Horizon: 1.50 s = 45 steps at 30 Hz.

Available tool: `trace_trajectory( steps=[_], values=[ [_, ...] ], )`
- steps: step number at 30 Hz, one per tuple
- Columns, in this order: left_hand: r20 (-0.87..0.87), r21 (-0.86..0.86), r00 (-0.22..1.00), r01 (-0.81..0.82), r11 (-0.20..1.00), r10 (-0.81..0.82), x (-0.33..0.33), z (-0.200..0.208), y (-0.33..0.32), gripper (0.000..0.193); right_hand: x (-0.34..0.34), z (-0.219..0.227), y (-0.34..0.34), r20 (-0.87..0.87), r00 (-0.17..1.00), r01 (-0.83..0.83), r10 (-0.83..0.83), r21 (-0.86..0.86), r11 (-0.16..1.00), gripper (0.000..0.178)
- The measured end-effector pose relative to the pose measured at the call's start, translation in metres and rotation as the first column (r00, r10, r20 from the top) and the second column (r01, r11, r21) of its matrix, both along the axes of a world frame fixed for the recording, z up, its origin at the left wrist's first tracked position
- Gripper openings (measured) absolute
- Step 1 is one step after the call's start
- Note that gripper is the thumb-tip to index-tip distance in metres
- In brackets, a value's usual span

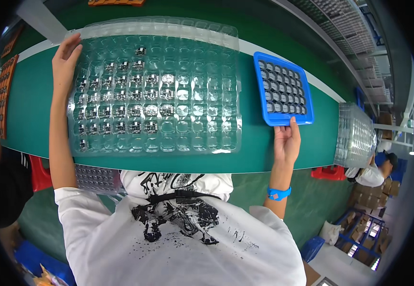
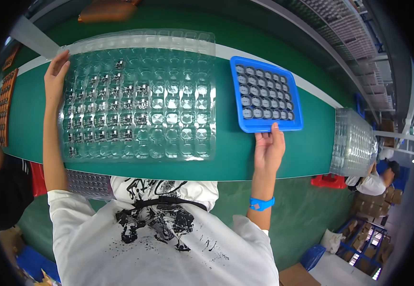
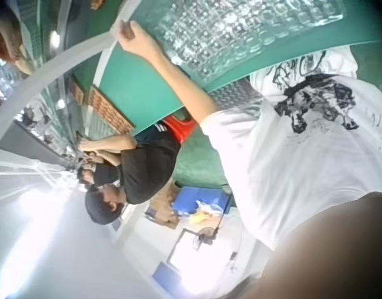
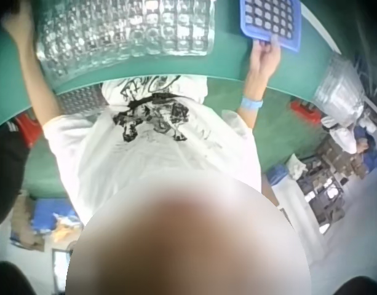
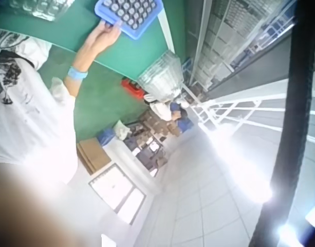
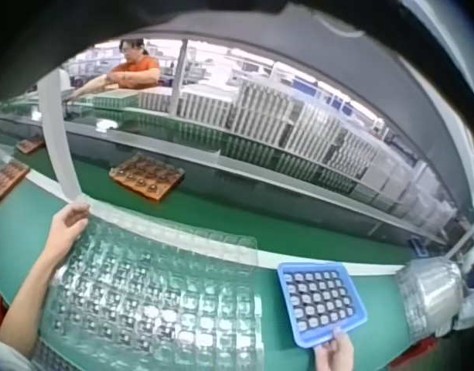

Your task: Placing small electronic switches into a grid tray at an assembly station.

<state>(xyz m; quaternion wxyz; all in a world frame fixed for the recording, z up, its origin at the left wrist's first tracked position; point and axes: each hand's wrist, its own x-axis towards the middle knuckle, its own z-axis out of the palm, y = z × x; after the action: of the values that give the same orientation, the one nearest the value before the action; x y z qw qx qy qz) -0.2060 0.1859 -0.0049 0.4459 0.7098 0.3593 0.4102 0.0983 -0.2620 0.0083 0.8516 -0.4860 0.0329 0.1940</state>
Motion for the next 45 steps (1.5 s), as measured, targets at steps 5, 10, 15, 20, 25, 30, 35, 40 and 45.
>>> trace_trajectory(
  steps=[5,10,15,20,25,30,35,40,45],
  values=[
    [-0.004,-0.023,1.000,0.029,0.999,-0.030,0.001,0.001,-0.001,0.035,-0.020,-0.006,0.002,0.038,0.998,-0.039,0.040,-0.022,0.999,0.037],
    [0.004,-0.053,1.000,0.015,0.999,-0.015,0.003,0.003,-0.006,0.036,-0.028,-0.004,0.003,0.050,0.996,-0.068,0.070,-0.036,0.997,0.023],
    [-0.061,-0.020,0.994,0.086,0.996,-0.087,0.002,0.008,-0.009,0.037,-0.031,0.009,0.001,0.025,0.991,-0.129,0.135,-0.151,0.980,0.017],
    [-0.049,-0.046,0.987,0.153,0.987,-0.155,-0.001,0.006,-0.004,0.036,-0.028,0.014,-0.010,-0.031,0.962,-0.260,0.271,-0.412,0.873,0.018],
    [-0.038,-0.041,0.980,0.192,0.981,-0.193,-0.005,-0.004,0.006,0.036,-0.027,0.011,-0.017,-0.060,0.954,-0.290,0.294,-0.445,0.847,0.015],
    [-0.069,-0.015,0.981,0.178,0.984,-0.179,-0.005,0.002,0.009,0.034,-0.029,0.013,-0.020,-0.070,0.972,-0.234,0.225,-0.412,0.881,0.014],
    [-0.119,0.015,0.968,0.226,0.974,-0.222,-0.013,-0.010,0.023,0.034,-0.032,0.017,-0.019,-0.078,0.963,-0.263,0.256,-0.458,0.849,0.015],
    [-0.142,-0.002,0.965,0.225,0.974,-0.223,-0.015,-0.005,0.019,0.035,-0.027,0.020,-0.022,-0.128,0.954,-0.298,0.271,-0.497,0.815,0.018],
    [-0.184,0.014,0.963,0.202,0.979,-0.196,-0.011,-0.004,0.014,0.036,-0.020,0.022,-0.025,-0.203,0.935,-0.353,0.289,-0.558,0.751,0.023]
  ],
)
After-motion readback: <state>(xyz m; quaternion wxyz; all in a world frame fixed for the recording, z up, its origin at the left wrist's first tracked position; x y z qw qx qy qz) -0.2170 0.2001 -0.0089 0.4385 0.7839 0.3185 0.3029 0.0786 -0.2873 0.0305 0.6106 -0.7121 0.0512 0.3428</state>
